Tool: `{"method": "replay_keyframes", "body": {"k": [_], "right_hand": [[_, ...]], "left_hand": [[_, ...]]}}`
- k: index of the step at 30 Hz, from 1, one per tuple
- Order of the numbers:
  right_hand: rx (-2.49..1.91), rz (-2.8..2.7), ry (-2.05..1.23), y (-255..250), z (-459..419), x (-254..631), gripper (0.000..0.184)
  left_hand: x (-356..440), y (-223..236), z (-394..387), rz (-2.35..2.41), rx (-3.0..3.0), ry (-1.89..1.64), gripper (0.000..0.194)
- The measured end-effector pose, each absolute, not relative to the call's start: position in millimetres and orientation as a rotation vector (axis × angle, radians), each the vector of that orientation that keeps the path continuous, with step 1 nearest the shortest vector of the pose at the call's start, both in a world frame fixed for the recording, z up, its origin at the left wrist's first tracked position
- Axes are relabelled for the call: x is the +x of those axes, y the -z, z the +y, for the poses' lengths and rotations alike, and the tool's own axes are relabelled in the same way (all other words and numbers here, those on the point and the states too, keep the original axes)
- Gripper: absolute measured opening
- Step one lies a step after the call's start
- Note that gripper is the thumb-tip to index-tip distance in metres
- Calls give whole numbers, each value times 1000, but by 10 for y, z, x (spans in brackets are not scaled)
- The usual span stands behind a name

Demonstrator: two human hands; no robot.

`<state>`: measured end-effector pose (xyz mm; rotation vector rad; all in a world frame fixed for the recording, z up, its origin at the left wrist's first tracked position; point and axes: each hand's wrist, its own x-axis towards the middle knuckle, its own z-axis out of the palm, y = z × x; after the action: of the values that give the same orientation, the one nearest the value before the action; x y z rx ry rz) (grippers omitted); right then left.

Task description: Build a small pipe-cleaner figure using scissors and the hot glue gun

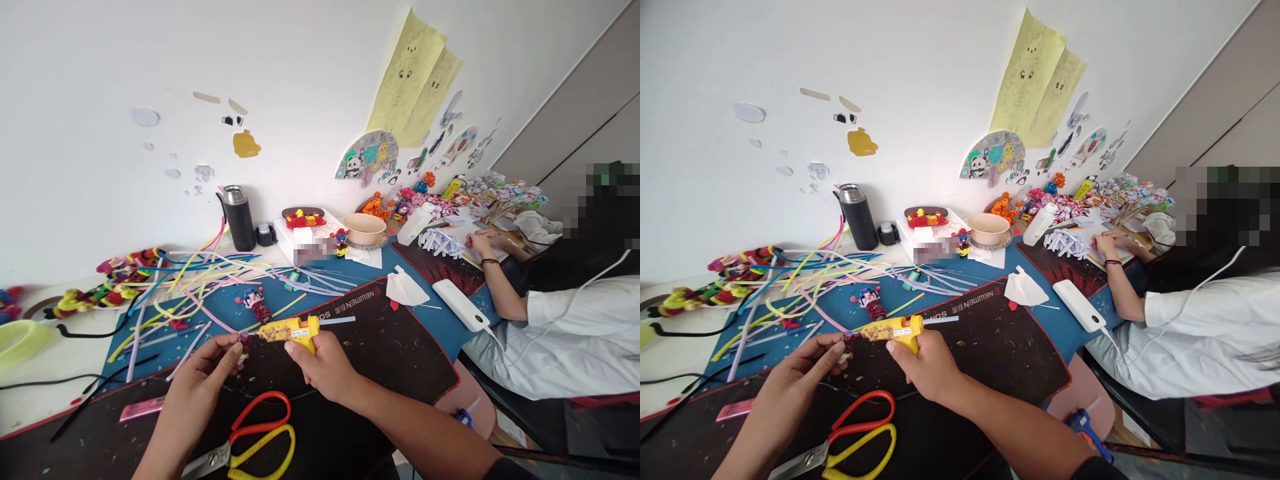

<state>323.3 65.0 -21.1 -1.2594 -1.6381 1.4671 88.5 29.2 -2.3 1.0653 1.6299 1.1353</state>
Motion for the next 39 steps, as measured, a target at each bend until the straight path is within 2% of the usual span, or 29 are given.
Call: {"method": "replay_keyframes", "body": {"k": [39], "right_hand": [[-1262,-1683,-1436,143,653,3196,67]], "left_hand": [[878,81,299,1666,1156,-1154,62]]}}
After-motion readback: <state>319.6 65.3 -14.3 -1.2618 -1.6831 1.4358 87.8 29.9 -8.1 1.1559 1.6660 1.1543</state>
